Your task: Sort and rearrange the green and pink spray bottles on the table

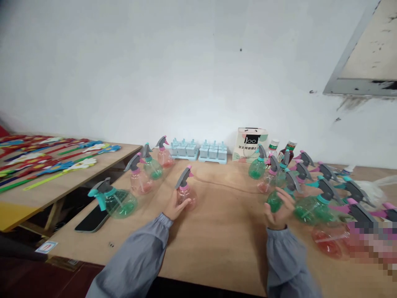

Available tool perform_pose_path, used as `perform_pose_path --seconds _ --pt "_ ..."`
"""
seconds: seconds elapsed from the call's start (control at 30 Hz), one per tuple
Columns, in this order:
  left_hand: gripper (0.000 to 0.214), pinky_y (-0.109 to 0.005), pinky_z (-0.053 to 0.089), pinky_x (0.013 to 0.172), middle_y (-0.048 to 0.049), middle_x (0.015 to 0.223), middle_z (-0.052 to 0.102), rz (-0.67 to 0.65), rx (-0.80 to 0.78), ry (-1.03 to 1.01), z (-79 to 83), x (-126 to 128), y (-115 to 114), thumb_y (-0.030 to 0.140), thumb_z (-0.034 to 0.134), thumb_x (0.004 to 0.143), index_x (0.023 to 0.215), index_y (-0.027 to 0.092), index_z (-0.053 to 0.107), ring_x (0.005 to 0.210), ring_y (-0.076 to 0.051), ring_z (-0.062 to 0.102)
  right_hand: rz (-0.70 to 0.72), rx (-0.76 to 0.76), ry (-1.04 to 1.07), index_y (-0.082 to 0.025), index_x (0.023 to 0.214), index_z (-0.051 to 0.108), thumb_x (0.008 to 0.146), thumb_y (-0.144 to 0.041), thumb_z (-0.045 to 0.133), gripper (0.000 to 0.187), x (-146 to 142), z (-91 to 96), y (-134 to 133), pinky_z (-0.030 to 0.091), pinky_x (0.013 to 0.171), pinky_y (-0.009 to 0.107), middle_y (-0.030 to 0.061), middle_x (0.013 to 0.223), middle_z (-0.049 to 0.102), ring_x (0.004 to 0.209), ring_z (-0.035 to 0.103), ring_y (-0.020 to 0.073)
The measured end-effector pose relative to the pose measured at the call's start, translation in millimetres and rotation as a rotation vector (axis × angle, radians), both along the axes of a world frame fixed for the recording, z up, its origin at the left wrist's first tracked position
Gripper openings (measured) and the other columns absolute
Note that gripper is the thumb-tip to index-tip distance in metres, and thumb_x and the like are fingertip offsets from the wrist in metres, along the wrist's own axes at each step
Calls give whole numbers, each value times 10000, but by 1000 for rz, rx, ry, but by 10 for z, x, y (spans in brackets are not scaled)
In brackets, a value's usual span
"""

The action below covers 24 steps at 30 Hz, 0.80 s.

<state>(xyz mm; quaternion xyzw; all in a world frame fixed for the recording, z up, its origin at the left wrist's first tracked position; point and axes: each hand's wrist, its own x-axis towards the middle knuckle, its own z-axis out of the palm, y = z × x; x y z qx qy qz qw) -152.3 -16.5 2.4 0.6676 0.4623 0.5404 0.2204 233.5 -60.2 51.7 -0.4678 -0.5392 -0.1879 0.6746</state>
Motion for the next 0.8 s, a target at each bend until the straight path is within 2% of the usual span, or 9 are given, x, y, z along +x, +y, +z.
perform_pose_path --seconds 0.1,0.2,0.27,0.37,0.5,0.57,0.67,0.73,0.8 --pt "669 -485 429 1078 -144 1256 604 -93 -42 -6 -32 148 -32 484 633 819 1355 164 394 1223 -290 573 278 -182 -131 -252 1110 544 799 -401 616 352 -626 56 61 433 1028 585 109 1103 632 1109 610 329" --pt "676 -493 383 1127 -173 1370 531 -133 -15 30 -45 309 -93 486 548 876 1415 160 305 1298 -287 522 505 -412 -124 -214 1286 472 822 -405 631 527 -1259 101 206 392 1089 552 150 1276 566 1229 542 319" --pt "644 -494 370 1144 -178 1408 502 -170 5 69 -52 404 -134 471 498 904 1430 171 279 1335 -280 492 635 -525 -107 -202 1371 394 753 -454 712 740 -1588 101 322 367 1118 540 170 1379 493 1312 470 333" --pt "623 -517 361 1151 -180 1457 458 -214 28 136 -80 505 -173 448 461 923 1449 190 250 1374 -277 452 773 -607 -49 -195 1408 331 669 -460 785 907 -1889 65 473 405 1091 505 165 1348 507 1288 487 318" --pt "696 -561 362 1140 -194 1481 420 -168 86 182 -95 461 -157 473 504 889 1457 183 227 1390 -310 422 833 -633 83 -222 1393 337 747 -417 720 777 -2003 11 566 494 969 418 106 1155 593 1114 590 246" --pt "735 -580 358 1136 -187 1445 446 -19 180 178 -37 296 -134 519 571 829 1420 192 282 1364 -341 439 874 -644 102 -240 1384 343 769 -368 689 717 -1991 1 573 512 912 383 73 1069 607 1004 615 211" --pt "744 -648 315 1135 -186 1396 449 451 350 74 133 -178 -130 593 598 759 1346 213 344 1366 -406 393 922 -652 96 -252 1337 375 759 -269 645 638 -1938 11 560 522 826 353 21 940 597 817 602 165" --pt "674 -709 252 1134 -197 1417 405 852 305 -52 250 -608 -180 579 514 815 1357 220 335 1422 -434 282 924 -655 79 -255 1306 393 737 -212 611 611 -1894 32 552 518 778 340 -14 846 573 720 568 147" --pt "597 -755 250 1099 -193 1363 445 1031 194 -66 327 -1047 -277 521 446 865 1364 213 335 1422 -452 271 909 -648 64 -257 1289 410 712 -176 585 609 -1848 54 557 508 753 332 -31 794 558 678 542 143"
